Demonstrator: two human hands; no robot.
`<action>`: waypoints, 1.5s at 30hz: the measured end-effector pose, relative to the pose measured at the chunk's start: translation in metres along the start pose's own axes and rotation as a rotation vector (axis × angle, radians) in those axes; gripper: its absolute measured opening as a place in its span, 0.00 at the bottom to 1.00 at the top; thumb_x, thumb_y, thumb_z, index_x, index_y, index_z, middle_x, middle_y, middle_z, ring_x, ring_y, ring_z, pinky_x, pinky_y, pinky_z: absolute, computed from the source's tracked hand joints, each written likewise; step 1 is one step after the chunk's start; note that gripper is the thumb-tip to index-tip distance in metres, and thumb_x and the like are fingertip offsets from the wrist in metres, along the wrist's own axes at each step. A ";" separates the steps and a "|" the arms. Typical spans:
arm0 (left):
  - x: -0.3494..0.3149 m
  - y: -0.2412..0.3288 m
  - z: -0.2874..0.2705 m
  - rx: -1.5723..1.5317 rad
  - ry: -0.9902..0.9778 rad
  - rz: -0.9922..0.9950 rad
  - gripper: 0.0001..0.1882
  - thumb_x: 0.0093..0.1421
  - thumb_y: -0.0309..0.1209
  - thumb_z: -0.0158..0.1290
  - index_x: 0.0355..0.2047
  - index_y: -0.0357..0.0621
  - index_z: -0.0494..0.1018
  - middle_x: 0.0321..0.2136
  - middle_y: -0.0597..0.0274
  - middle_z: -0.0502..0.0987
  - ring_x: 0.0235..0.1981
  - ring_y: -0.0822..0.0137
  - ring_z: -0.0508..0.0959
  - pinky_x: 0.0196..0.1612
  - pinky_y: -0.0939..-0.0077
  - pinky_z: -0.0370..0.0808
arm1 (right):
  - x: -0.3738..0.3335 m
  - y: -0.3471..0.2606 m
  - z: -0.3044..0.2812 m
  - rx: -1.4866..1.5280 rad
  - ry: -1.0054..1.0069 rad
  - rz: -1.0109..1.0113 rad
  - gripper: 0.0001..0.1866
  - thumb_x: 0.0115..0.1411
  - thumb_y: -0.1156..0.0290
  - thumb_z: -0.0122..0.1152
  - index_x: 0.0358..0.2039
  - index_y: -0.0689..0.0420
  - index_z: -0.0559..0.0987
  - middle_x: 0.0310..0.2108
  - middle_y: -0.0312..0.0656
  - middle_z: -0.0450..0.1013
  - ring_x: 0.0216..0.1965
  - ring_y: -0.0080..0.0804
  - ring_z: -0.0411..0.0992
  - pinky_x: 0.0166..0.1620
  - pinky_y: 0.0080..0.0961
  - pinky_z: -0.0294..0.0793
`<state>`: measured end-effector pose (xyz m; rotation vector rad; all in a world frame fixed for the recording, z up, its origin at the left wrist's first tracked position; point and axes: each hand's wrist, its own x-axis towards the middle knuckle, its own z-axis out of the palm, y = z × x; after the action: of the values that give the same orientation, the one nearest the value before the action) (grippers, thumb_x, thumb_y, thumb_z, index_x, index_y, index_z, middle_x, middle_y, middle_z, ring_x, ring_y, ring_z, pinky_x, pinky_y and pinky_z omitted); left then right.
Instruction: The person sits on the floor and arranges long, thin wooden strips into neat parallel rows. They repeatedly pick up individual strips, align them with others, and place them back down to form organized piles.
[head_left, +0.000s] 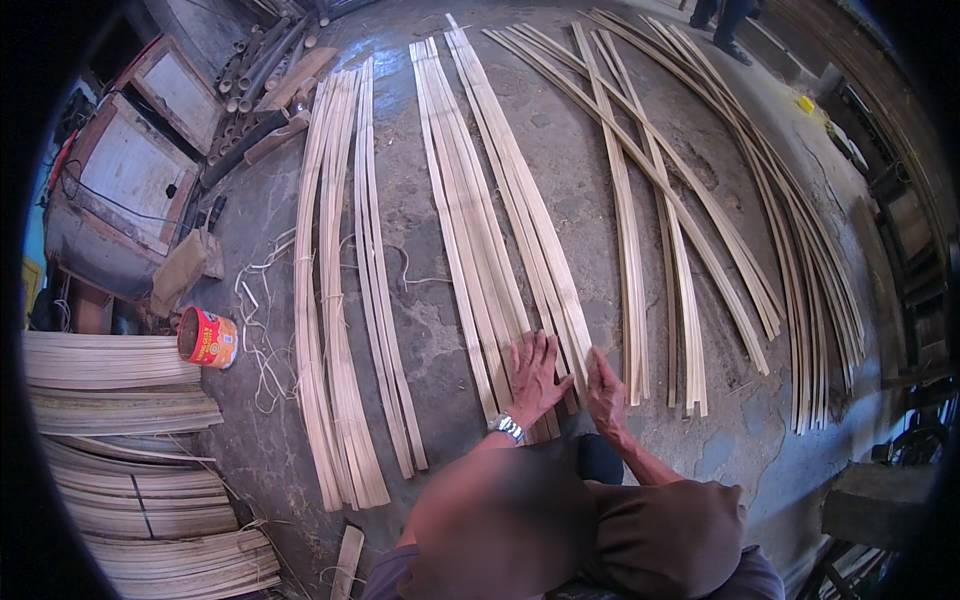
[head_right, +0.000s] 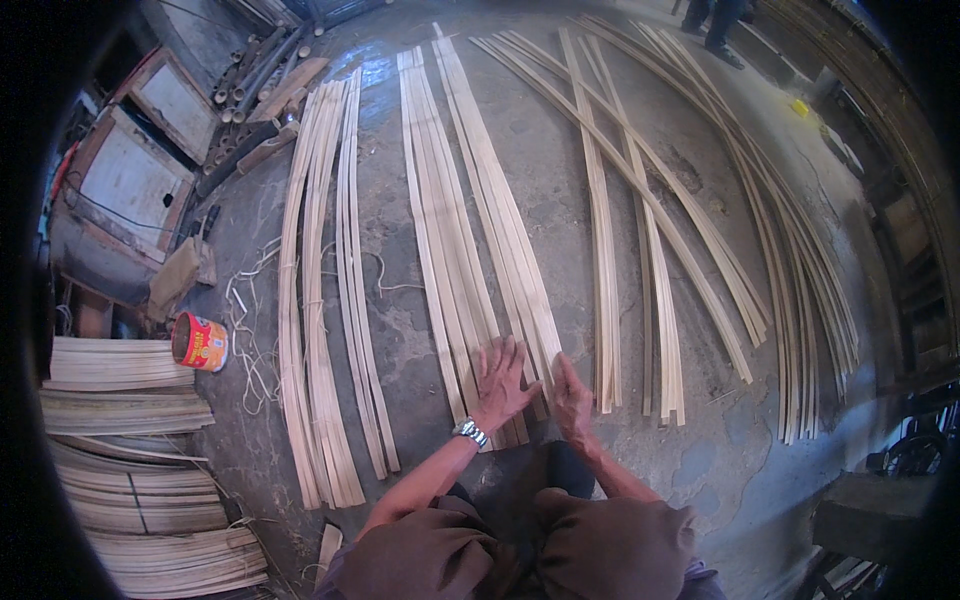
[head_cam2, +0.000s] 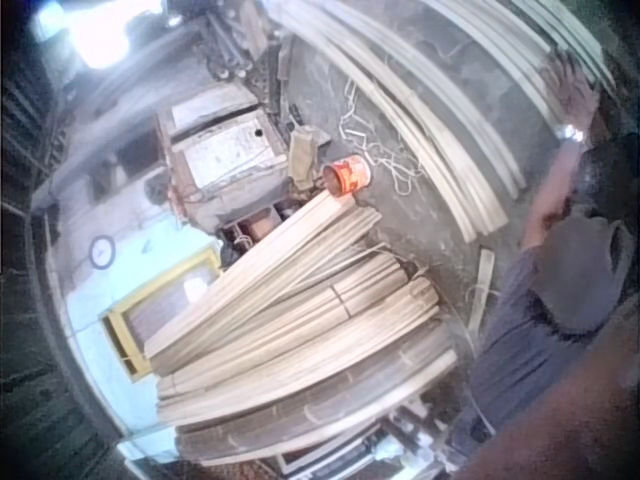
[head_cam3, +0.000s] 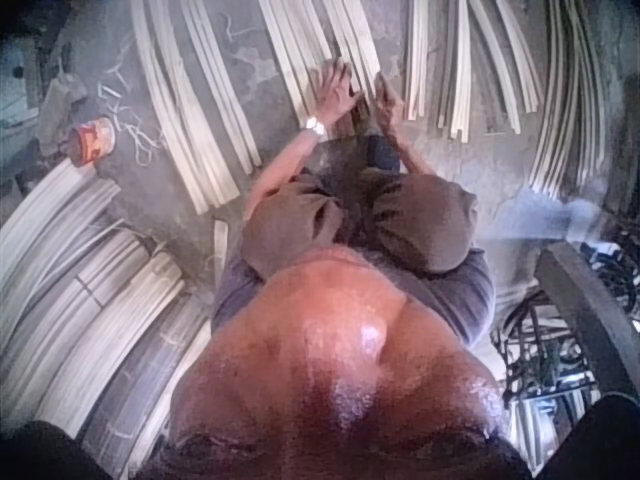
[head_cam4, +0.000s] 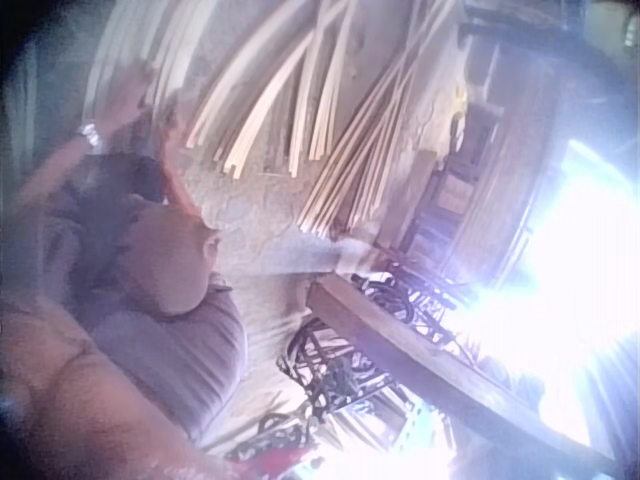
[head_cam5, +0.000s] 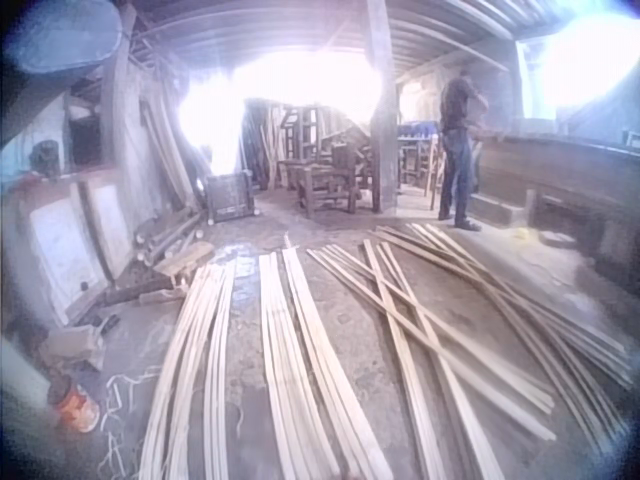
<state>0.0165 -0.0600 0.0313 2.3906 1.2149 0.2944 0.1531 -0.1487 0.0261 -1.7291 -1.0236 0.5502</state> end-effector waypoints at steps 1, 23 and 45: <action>0.000 0.000 0.002 -0.015 0.001 -0.011 0.46 0.55 0.50 0.55 0.68 0.38 0.53 0.69 0.43 0.52 0.72 0.48 0.45 0.71 0.46 0.33 | -0.001 -0.002 0.004 0.009 -0.008 -0.010 0.20 0.69 0.69 0.50 0.60 0.59 0.71 0.42 0.57 0.77 0.44 0.34 0.77 0.46 0.29 0.74; -0.022 -0.012 0.000 -0.499 0.538 -0.324 0.29 0.62 0.26 0.47 0.64 0.33 0.58 0.48 0.40 0.72 0.44 0.50 0.74 0.48 0.59 0.71 | -0.011 -0.022 0.027 -0.231 -0.336 -0.067 0.27 0.66 0.71 0.54 0.64 0.56 0.64 0.28 0.58 0.73 0.29 0.51 0.74 0.35 0.39 0.73; -0.007 -0.005 0.018 -0.606 0.265 -0.377 0.30 0.59 0.30 0.53 0.60 0.30 0.60 0.46 0.39 0.73 0.48 0.46 0.73 0.53 0.56 0.68 | 0.002 -0.043 0.013 -0.844 -0.601 -0.085 0.31 0.62 0.72 0.47 0.65 0.65 0.56 0.24 0.59 0.77 0.27 0.54 0.79 0.28 0.48 0.78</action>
<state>0.0158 -0.0687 0.0131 1.6090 1.4118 0.7511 0.1280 -0.1340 0.0607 -2.2811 -1.9464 0.6507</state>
